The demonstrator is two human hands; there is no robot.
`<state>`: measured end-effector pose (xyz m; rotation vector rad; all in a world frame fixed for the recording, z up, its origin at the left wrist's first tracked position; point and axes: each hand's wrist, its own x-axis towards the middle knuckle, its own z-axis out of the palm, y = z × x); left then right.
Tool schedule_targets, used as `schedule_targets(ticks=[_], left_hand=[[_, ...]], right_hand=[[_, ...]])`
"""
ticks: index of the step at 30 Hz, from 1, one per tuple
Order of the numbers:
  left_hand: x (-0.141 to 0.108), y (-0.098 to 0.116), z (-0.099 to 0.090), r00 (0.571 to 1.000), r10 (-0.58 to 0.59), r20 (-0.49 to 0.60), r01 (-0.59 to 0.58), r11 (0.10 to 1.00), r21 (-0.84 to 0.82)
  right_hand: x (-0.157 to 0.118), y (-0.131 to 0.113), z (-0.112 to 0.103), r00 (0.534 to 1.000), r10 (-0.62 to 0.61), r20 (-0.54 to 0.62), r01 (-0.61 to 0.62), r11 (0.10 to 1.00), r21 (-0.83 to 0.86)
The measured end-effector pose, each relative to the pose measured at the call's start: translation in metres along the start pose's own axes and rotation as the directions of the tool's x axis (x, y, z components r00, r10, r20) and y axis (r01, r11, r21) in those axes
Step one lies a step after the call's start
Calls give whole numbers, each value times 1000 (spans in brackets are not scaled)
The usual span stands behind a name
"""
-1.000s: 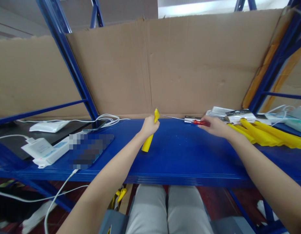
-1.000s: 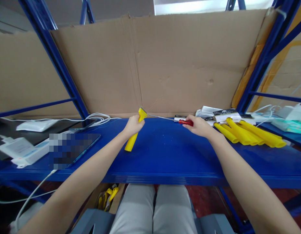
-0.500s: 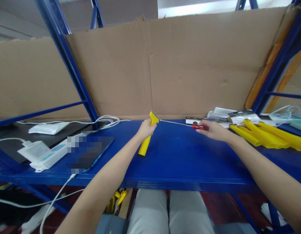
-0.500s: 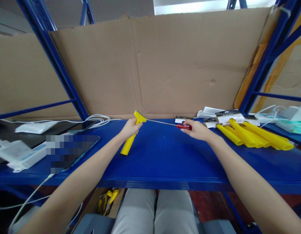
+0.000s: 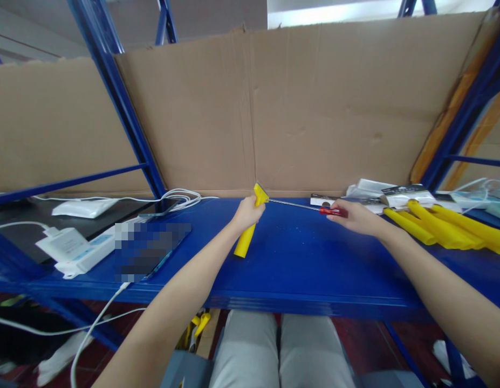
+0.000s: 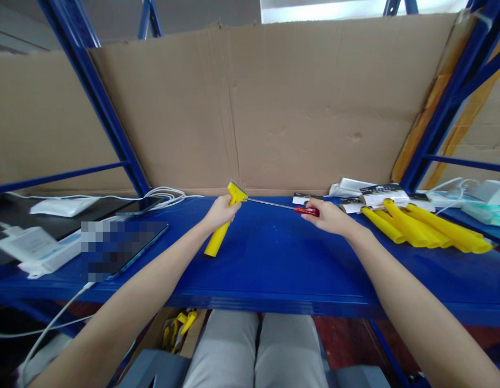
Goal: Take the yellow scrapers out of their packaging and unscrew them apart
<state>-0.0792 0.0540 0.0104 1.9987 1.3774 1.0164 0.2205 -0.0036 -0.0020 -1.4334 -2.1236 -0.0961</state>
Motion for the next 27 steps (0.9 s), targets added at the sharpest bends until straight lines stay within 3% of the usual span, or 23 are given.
schedule_targets(ticks=[27], left_hand=[[-1,1,-1,1000,-1,-2,1,999,39]], right_hand=[[-2,-1,-2,1000,21,0,-21,995,-98]])
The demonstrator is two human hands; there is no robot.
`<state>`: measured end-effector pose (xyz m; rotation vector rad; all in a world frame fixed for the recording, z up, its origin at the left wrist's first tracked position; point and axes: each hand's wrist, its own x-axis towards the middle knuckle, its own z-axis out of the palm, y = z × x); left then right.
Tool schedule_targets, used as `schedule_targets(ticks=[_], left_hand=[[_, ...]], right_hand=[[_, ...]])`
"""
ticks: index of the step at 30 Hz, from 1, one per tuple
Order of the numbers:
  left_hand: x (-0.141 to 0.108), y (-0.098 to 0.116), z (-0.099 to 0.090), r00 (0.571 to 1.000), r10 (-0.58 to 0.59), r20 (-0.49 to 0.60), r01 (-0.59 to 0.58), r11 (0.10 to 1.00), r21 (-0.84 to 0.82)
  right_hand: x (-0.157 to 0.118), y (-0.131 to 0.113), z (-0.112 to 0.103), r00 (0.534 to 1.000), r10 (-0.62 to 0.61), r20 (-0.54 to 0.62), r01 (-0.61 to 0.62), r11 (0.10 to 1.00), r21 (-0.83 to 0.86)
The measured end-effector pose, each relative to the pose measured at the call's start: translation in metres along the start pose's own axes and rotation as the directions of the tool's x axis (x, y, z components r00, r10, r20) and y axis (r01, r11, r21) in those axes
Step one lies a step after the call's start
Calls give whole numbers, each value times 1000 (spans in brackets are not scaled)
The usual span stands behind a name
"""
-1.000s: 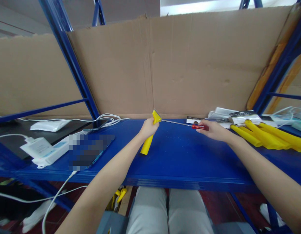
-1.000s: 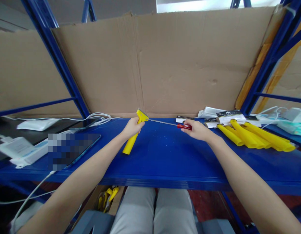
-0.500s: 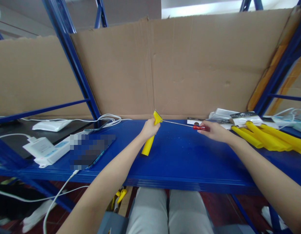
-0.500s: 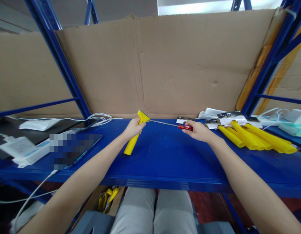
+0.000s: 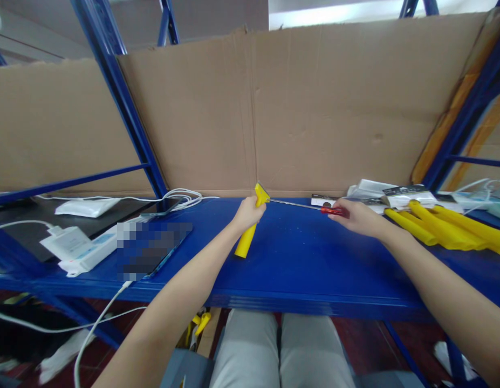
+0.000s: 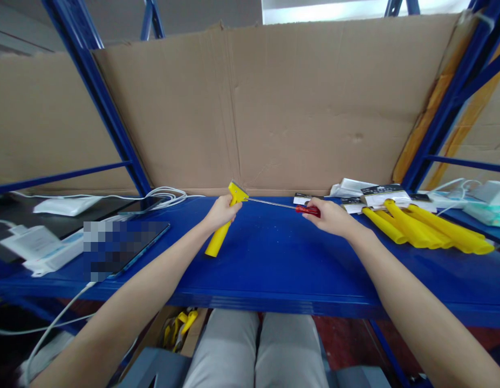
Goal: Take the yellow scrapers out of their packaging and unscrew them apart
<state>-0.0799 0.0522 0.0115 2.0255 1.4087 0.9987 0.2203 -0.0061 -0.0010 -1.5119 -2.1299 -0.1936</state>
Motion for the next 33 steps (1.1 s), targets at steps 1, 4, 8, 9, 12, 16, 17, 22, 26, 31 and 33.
schedule_targets(ticks=[1,4,8,9,12,16,17,22,26,31,33], left_hand=[[0,0,0,1000,3,-2,-3,1000,0],[0,0,-1,1000,5,-10,-5,1000,-1],[-1,2,-1,1000,3,-17,-3,1000,13],[-1,3,-2,1000,4,-19,-4,1000,23],[-1,3,-2,1000,8,-25,-6,997,78],[0,3,-3,999,20,-31,-15,988,153],[0,3,-3,999,21,-32,-15,987,162],[-1,3,-3,1000,16,-18,-13,987,162],[-2,5,-1,999,33,2,-33,984,177],[-3,6,-1,999,34,1,-34,983,182],[-2,6,-1,999,35,-6,-33,982,185]], right_hand=[[0,-1,-1,1000,-3,14,3,1000,7],[1,-2,-1,998,-34,46,33,999,25],[1,-3,0,998,-27,62,29,999,-26],[1,-3,0,997,-17,71,20,999,-40],[-1,-4,0,996,4,92,2,997,-73],[-1,-4,0,998,-8,63,12,998,-58],[-1,-4,0,999,-20,51,22,998,-54],[0,-3,2,998,-33,58,38,995,-94],[-1,0,0,997,-14,78,25,990,-136],[-1,-2,0,997,-56,53,63,988,-144],[-1,-3,2,994,-90,62,99,981,-165]])
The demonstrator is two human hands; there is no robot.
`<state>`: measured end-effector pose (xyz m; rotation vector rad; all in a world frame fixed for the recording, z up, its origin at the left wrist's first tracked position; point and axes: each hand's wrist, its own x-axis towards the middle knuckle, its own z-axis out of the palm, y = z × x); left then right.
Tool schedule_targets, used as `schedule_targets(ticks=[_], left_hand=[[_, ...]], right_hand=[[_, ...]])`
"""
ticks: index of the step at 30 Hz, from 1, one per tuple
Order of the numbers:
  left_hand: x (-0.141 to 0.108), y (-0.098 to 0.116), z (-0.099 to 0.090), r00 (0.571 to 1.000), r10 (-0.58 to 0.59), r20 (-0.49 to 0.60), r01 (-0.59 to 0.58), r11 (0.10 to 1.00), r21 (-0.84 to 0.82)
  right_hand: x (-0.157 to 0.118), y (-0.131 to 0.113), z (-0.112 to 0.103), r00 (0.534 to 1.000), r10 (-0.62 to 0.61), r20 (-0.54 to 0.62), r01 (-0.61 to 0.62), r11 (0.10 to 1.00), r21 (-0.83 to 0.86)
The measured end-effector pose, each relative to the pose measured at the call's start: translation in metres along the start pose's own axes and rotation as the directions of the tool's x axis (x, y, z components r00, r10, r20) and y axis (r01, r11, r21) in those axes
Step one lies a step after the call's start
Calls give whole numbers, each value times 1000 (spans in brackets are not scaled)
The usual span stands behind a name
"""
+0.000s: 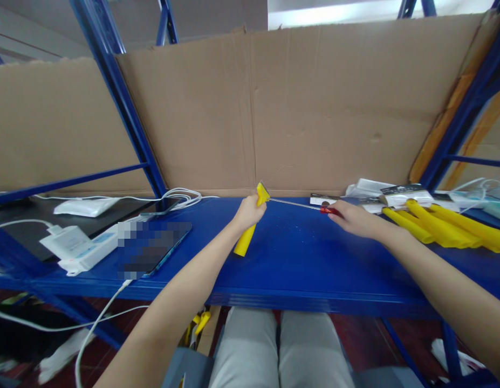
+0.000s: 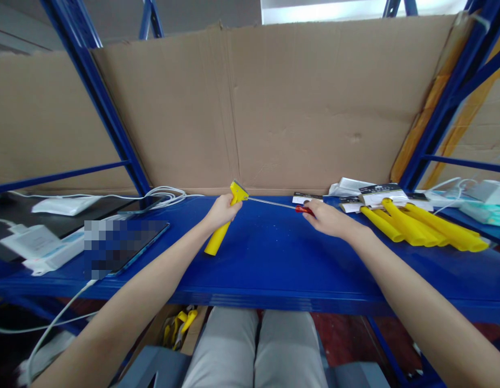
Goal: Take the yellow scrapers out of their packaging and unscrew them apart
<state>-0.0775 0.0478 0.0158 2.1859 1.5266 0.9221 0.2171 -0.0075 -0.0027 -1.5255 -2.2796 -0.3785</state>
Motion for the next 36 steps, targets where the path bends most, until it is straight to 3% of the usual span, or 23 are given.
schedule_targets(ticks=[8,16,24,29,36], left_hand=[[0,0,2,1000,0,-2,0,1000,11],[1,0,0,1000,15,-11,-14,999,32],[0,1,2,999,36,1,-36,998,55],[2,0,3,1000,30,0,-30,998,49],[1,0,1,1000,16,6,-16,999,29]], right_hand=[[-4,5,2,999,34,34,-29,992,-122],[-5,-1,5,998,51,37,-52,998,18],[-6,0,8,996,91,20,-89,992,-88],[-7,-1,8,991,131,6,-130,989,-72],[-6,-2,10,996,63,58,-62,998,-30]])
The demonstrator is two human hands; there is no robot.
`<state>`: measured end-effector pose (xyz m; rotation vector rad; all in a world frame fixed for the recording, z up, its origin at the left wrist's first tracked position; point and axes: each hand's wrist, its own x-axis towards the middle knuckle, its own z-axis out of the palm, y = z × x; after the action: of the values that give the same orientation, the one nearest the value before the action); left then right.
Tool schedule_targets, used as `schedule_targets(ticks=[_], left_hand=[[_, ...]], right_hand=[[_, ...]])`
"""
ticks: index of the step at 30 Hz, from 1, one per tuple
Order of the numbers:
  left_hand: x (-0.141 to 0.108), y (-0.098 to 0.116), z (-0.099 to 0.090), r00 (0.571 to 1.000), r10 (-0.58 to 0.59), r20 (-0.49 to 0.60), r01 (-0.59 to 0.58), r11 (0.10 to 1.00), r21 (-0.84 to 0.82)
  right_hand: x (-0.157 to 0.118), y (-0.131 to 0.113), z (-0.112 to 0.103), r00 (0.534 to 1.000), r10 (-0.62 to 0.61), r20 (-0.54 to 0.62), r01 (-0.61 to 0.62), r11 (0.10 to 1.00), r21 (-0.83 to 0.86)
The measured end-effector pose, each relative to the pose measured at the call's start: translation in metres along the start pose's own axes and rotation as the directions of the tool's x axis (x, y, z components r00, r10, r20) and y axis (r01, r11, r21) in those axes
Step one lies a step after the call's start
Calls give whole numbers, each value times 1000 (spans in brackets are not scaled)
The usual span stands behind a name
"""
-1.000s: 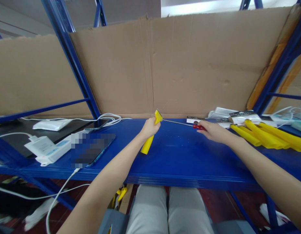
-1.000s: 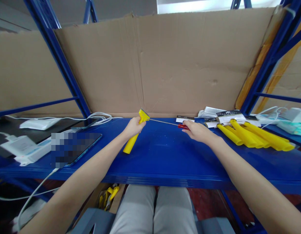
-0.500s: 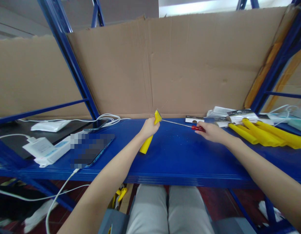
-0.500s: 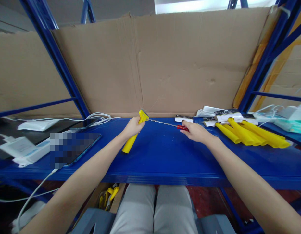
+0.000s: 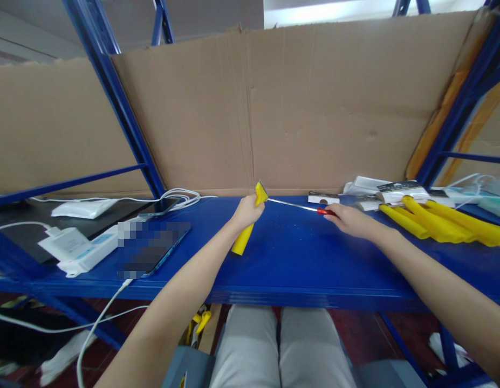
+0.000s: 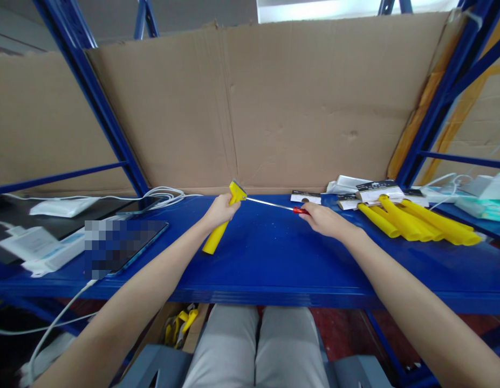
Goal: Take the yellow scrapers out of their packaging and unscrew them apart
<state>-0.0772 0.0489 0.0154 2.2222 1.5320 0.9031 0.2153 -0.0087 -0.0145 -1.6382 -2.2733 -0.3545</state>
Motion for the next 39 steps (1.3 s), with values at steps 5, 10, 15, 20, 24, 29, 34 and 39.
schedule_targets(ticks=[5,10,15,20,24,29,34,39], left_hand=[[-1,3,0,1000,1,13,-2,1000,7],[-1,1,0,1000,10,3,-10,1000,-20],[-2,2,0,1000,-3,22,3,1000,-4],[-2,2,1,999,12,30,-12,1000,9],[0,0,2,1000,15,16,-15,1000,1],[1,-1,2,1000,15,-5,-15,1000,-11],[0,2,2,1000,21,10,-21,1000,2],[-1,4,2,1000,12,26,-13,1000,10]], right_hand=[[-3,-1,-7,1000,3,8,-2,994,-105],[-3,-4,-7,999,41,29,-40,998,-40],[-1,-1,-1,999,-17,29,16,1000,24],[-3,0,-4,1000,7,0,-7,995,-99],[-3,-4,-5,999,31,9,-30,995,-100],[-1,-5,-3,999,26,43,-24,998,-61],[-2,-1,-3,999,10,-32,-12,997,-83],[-2,5,0,997,-20,-75,15,997,-75]])
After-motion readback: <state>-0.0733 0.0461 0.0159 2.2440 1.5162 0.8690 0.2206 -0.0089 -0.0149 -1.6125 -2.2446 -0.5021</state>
